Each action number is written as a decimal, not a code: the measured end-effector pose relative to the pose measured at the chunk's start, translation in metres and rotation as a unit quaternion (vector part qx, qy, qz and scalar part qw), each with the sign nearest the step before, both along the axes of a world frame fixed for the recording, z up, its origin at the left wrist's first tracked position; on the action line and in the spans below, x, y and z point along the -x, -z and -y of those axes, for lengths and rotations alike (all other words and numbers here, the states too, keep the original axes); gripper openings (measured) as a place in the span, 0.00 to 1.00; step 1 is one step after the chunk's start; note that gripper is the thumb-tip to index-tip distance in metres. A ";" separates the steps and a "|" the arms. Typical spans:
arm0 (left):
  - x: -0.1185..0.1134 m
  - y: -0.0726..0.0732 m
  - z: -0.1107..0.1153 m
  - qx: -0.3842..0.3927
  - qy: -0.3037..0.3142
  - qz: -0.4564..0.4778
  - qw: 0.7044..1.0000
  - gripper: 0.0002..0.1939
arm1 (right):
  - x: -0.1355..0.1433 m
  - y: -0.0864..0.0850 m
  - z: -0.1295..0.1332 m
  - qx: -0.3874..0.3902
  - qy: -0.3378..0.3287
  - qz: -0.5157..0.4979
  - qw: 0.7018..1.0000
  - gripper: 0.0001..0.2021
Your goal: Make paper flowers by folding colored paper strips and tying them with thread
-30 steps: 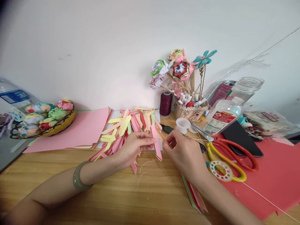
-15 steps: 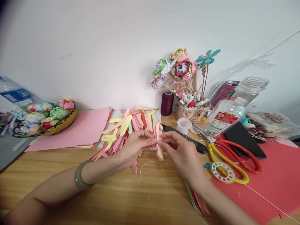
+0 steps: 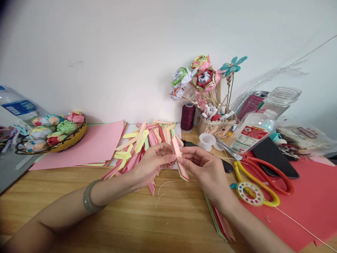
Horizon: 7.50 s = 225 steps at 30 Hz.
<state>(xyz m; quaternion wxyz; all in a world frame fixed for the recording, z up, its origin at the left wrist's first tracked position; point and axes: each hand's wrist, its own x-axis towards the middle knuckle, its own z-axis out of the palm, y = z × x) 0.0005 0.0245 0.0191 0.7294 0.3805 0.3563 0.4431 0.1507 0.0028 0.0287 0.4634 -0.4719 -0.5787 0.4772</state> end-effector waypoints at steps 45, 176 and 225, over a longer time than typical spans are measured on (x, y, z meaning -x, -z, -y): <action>0.029 -0.014 -0.034 -0.091 0.055 -0.202 0.974 0.04 | -0.061 0.028 0.017 -0.221 -0.014 0.528 0.820 0.18; 0.027 0.004 -0.035 -0.083 -0.102 -0.032 0.991 0.16 | 0.029 -0.018 -0.075 0.085 -0.198 0.033 0.976 0.14; 0.038 -0.018 -0.037 -0.079 -0.158 -0.003 0.984 0.08 | 0.030 -0.022 -0.065 0.083 -0.237 0.114 0.961 0.12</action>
